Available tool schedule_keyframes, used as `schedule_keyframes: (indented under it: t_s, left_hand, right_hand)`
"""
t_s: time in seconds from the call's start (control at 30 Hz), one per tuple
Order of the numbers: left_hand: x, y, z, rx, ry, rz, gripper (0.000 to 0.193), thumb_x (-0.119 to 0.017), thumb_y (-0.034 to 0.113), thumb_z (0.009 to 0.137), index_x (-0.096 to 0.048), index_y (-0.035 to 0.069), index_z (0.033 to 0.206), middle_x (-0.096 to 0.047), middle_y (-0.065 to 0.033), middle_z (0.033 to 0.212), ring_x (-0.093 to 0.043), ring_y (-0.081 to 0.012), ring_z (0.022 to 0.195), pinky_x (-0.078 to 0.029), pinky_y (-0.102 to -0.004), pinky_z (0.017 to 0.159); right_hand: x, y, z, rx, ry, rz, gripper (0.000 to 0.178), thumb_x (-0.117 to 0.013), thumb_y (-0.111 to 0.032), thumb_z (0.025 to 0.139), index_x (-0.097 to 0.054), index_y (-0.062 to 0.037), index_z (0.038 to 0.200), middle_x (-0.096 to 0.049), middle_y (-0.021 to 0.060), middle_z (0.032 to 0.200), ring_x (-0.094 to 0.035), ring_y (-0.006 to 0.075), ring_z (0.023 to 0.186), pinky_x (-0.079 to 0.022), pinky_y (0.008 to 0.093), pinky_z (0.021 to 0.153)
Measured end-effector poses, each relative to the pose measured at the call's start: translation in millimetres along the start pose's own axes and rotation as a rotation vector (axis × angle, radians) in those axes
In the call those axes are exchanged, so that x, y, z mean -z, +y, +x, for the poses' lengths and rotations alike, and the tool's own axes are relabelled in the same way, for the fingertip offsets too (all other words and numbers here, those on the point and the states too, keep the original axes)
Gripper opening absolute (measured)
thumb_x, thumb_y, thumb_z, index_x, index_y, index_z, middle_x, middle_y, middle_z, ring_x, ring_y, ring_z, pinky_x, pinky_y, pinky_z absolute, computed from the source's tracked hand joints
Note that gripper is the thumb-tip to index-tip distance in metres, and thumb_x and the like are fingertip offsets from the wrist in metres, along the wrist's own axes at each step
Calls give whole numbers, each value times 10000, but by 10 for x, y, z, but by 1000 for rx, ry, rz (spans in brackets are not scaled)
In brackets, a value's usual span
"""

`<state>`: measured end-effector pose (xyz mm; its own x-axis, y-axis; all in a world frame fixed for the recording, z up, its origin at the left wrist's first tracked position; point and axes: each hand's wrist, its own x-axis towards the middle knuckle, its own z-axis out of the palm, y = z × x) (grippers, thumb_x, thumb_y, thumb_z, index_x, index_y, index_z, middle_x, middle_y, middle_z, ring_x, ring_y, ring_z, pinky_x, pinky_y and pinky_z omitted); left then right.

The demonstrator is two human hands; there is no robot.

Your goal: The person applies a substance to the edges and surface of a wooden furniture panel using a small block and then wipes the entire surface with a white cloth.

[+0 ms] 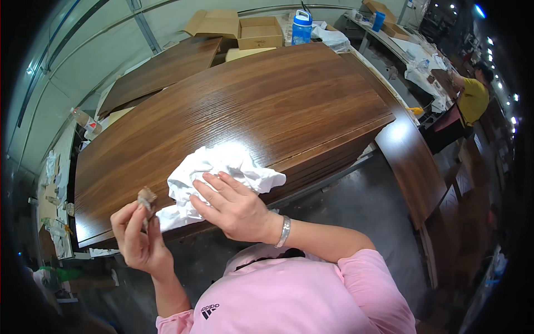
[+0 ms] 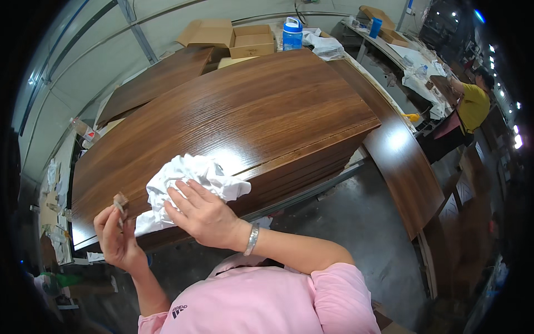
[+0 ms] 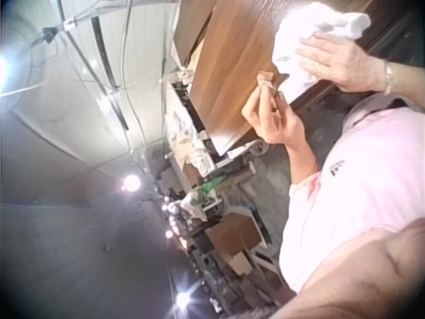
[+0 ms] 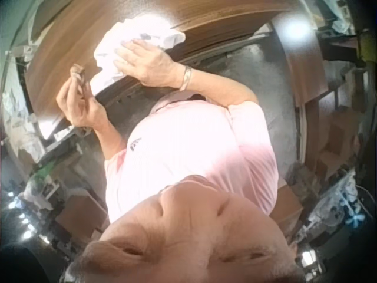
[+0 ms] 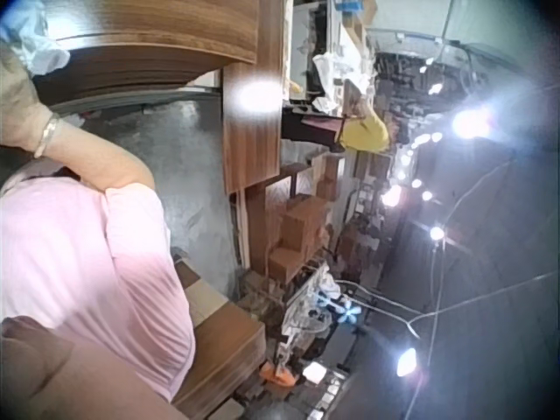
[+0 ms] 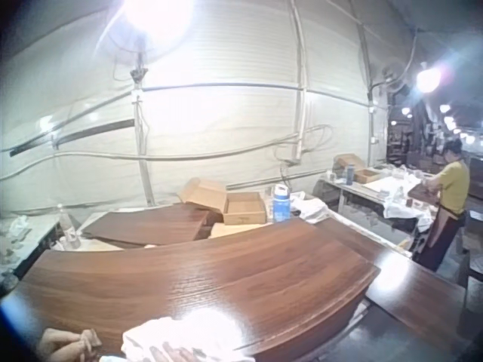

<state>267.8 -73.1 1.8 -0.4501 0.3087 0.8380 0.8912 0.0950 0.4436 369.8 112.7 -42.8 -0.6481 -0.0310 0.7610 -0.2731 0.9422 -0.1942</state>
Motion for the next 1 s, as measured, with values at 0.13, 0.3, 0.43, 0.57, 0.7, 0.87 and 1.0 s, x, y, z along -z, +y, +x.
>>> schedule_keyframes:
  t_s: [0.13,0.3,0.43,0.57,0.7,0.87,1.0]
  left_hand:
    - [386,-275,-99,73,24,62,336,-669,-160,822,-682,-35,1134,-618,-150,1141,-608,-250,1051,-501,-342,912]
    - [361,-501,46,229,4,30,309,-639,-103,868,-667,-49,1171,-630,-115,1133,-593,-212,1063,-449,-307,958]
    - [130,-758,247,276,-48,-63,284,-643,-65,894,-668,-45,1176,-641,-77,1108,-591,-165,1034,-446,-284,946]
    - [-122,-887,242,433,-43,-389,290,-620,-44,938,-659,-39,1225,-683,-75,1156,-619,-126,1065,-455,-263,962]
    - [60,-939,149,537,29,-363,274,-643,-23,927,-662,-42,1200,-669,-47,1114,-608,-92,982,-461,-227,855]
    - [-57,-798,208,492,-20,-424,265,-655,-9,923,-671,-36,1185,-640,-6,1035,-542,-58,873,-423,-194,788]
    - [7,-851,147,484,-34,-310,245,-648,-10,923,-674,-30,1165,-622,16,1021,-524,-54,864,-414,-191,785]
  right_hand:
    - [497,535,-473,-79,67,-196,267,-638,-96,868,-705,-29,1117,-726,179,1123,-725,291,977,-572,396,821]
    - [1901,1466,-1212,-644,265,-631,236,-556,-23,920,-677,56,1107,-696,231,1101,-645,417,1079,-502,479,969]
    - [898,700,-353,-264,180,-450,284,-540,29,814,-664,67,1066,-688,259,1096,-649,400,1123,-508,460,1005]
    - [81,-28,-113,-76,84,-153,304,-603,-83,807,-686,34,1075,-706,206,1084,-685,341,1082,-535,440,982]
    - [593,566,-490,-119,159,-219,276,-611,25,793,-685,39,1059,-711,187,1074,-698,341,1044,-555,446,958]
    - [1951,1527,-1359,-649,390,-716,266,-565,49,823,-684,37,1060,-713,212,1042,-676,385,951,-532,423,881]
    - [1079,623,-221,-378,246,-254,240,-628,-134,764,-694,-14,962,-652,239,1118,-595,452,1136,-466,512,1010]
